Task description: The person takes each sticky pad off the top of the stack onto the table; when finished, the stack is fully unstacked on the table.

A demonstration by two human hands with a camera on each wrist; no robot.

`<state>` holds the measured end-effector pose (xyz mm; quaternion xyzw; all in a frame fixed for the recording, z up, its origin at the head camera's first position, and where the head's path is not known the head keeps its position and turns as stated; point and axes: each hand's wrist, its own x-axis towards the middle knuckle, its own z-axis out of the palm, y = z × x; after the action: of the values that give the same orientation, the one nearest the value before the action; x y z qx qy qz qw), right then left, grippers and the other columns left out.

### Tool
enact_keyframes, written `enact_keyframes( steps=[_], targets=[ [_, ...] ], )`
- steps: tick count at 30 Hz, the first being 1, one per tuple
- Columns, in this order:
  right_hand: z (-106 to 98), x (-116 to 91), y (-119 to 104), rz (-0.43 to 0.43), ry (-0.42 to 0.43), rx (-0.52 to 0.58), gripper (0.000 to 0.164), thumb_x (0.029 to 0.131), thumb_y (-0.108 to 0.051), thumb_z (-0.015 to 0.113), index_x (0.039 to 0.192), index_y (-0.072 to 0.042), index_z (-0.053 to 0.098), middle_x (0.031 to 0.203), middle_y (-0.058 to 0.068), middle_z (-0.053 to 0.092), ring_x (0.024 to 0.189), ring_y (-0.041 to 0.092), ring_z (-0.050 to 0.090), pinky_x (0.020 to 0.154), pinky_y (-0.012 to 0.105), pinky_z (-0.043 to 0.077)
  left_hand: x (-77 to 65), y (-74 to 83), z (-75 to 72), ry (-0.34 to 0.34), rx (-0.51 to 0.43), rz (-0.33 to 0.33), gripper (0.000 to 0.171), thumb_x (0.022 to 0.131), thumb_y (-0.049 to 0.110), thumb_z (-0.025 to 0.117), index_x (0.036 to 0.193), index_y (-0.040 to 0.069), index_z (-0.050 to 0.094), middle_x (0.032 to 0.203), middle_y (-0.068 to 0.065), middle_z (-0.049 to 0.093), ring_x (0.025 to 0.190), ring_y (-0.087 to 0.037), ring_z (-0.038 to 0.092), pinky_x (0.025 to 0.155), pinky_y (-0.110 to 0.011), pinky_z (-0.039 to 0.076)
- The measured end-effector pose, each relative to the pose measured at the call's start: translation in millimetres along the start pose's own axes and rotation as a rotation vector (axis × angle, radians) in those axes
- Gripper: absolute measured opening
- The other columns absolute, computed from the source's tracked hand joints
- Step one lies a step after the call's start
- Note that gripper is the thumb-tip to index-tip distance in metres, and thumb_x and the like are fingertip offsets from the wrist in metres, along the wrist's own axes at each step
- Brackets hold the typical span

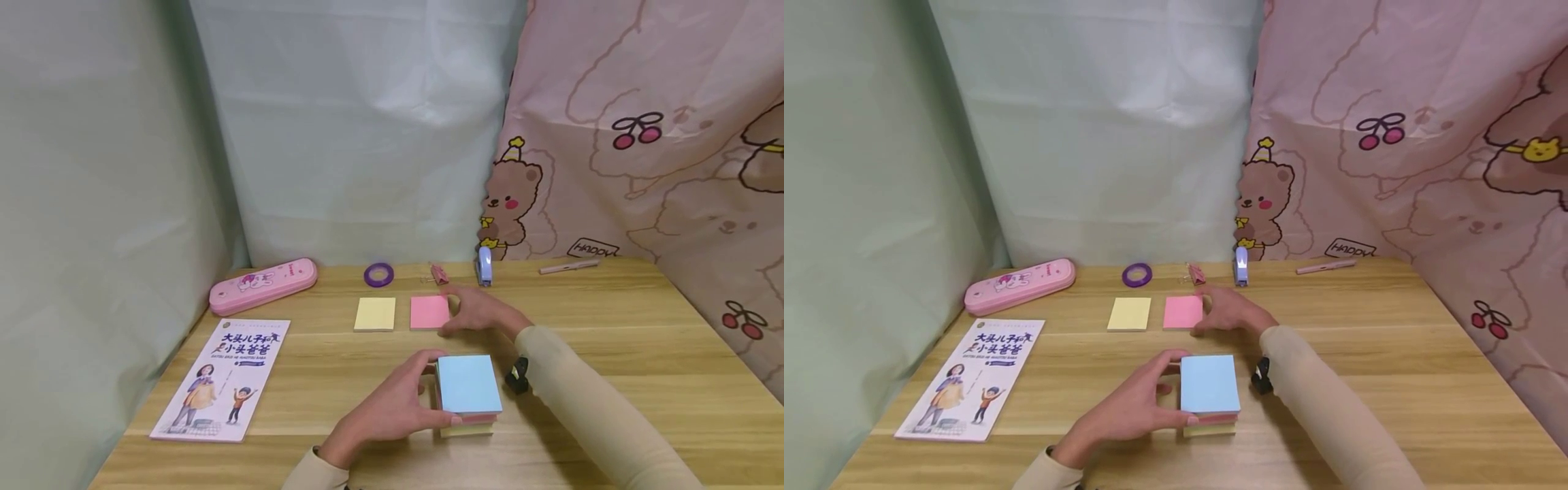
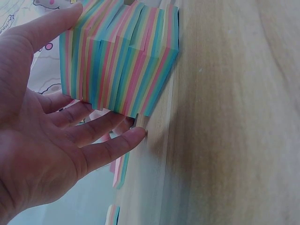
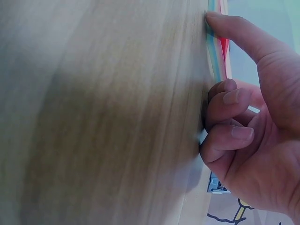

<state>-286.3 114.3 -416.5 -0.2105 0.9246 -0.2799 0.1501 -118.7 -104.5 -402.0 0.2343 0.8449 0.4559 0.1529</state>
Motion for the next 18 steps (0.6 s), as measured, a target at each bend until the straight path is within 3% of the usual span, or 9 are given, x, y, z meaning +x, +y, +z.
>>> enact_keyframes(
  steps=[9, 14, 16, 18],
  targets=[
    [-0.9, -1.4, -0.4, -0.004, -0.014, -0.004, 0.09, 0.081, -0.038, 0.091, 0.156, -0.012, 0.048, 0.161, 0.016, 0.05, 0.146, 0.036, 0.048, 0.121, 0.061, 0.038, -0.5, -0.7, 0.6, -0.006, -0.004, 0.001, 0.09, 0.086, 0.044, 0.087, 0.157, 0.014, 0.041, 0.151, -0.002, 0.053, 0.137, -0.024, 0.055, 0.109, -0.048, 0.054],
    [-6.3, -6.1, -2.4, -0.009, -0.046, 0.01, 0.099, 0.081, -0.042, 0.09, 0.161, -0.012, 0.041, 0.163, 0.019, 0.045, 0.148, 0.039, 0.046, 0.121, 0.062, 0.038, -1.0, -0.8, 0.9, -0.007, 0.0, -0.004, 0.092, 0.086, 0.046, 0.087, 0.158, 0.013, 0.04, 0.151, -0.003, 0.053, 0.136, -0.023, 0.055, 0.108, -0.046, 0.054],
    [-11.8, -9.3, -3.8, -0.028, -0.051, 0.037, 0.102, 0.082, -0.041, 0.09, 0.163, -0.01, 0.037, 0.142, 0.018, 0.062, 0.128, 0.036, 0.059, 0.106, 0.054, 0.053, -1.3, -0.6, 0.7, -0.007, -0.002, -0.007, 0.094, 0.086, 0.046, 0.087, 0.159, 0.012, 0.039, 0.152, -0.004, 0.053, 0.137, -0.023, 0.055, 0.109, -0.046, 0.054],
    [-19.6, -13.7, -5.6, -0.044, -0.048, 0.065, 0.102, 0.084, -0.039, 0.089, 0.164, -0.008, 0.034, 0.109, 0.014, 0.069, 0.098, 0.027, 0.064, 0.082, 0.042, 0.057, -1.7, -0.2, -0.1, -0.005, -0.004, -0.009, 0.095, 0.086, 0.046, 0.087, 0.159, 0.011, 0.038, 0.152, -0.004, 0.052, 0.137, -0.023, 0.056, 0.109, -0.046, 0.054]
  ],
)
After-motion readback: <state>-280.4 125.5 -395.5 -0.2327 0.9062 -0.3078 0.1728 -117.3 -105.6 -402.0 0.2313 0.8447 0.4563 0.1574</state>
